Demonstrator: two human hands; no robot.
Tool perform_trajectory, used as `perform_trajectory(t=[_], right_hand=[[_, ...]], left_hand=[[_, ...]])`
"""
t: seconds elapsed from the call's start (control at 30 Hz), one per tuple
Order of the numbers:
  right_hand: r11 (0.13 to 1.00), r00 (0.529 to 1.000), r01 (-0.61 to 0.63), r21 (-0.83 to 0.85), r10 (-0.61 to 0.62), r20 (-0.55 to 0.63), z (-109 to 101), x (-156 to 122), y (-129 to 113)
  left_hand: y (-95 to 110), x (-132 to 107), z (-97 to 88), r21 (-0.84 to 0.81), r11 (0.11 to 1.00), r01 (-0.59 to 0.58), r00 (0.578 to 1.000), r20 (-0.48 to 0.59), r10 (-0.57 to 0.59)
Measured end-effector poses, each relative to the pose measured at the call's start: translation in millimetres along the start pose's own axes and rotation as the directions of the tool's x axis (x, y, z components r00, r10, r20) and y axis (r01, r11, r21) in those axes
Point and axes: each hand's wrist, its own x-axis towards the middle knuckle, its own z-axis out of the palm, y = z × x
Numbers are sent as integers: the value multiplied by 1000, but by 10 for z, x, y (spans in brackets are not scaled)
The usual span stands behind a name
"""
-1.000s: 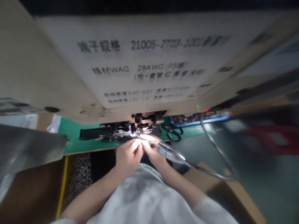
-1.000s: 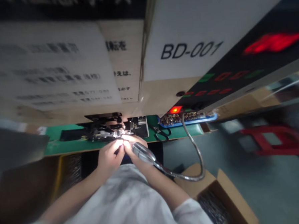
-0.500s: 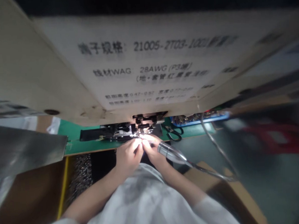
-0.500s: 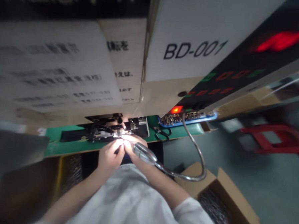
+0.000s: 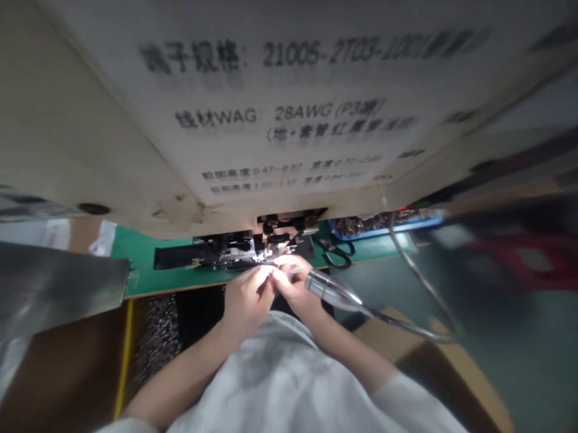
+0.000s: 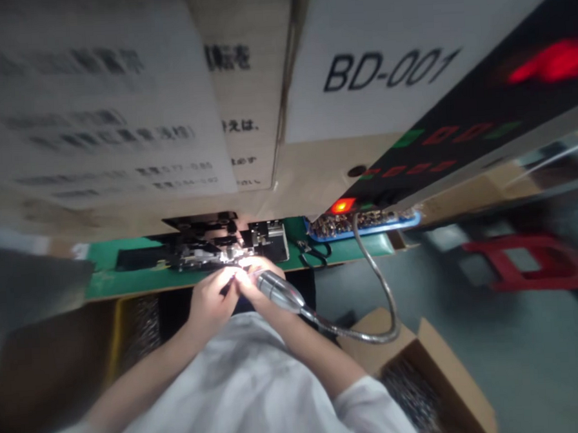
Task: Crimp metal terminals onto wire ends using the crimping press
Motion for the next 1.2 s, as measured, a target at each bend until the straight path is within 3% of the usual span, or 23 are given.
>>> perform_trajectory(t=[0.27,0.43,0.63,1.2], right_hand=[[1000,998,6,-27,-7,-62,28,36,-47],[999,998,49,-4,-49,-30,19,68,-91],[998,999,-40,56,38,34,-16,78,-200],[1000,999,-12,17,12,-29,40,55,-126]], left_hand=[[-23,27,16,118,993,16,1000,-12,-14],[-34,36,31,172,985,17,998,-57,-7],[-40,38,25,206,978,2,997,-75,14],[13,36,-1,260,965,25,998,-59,-10]])
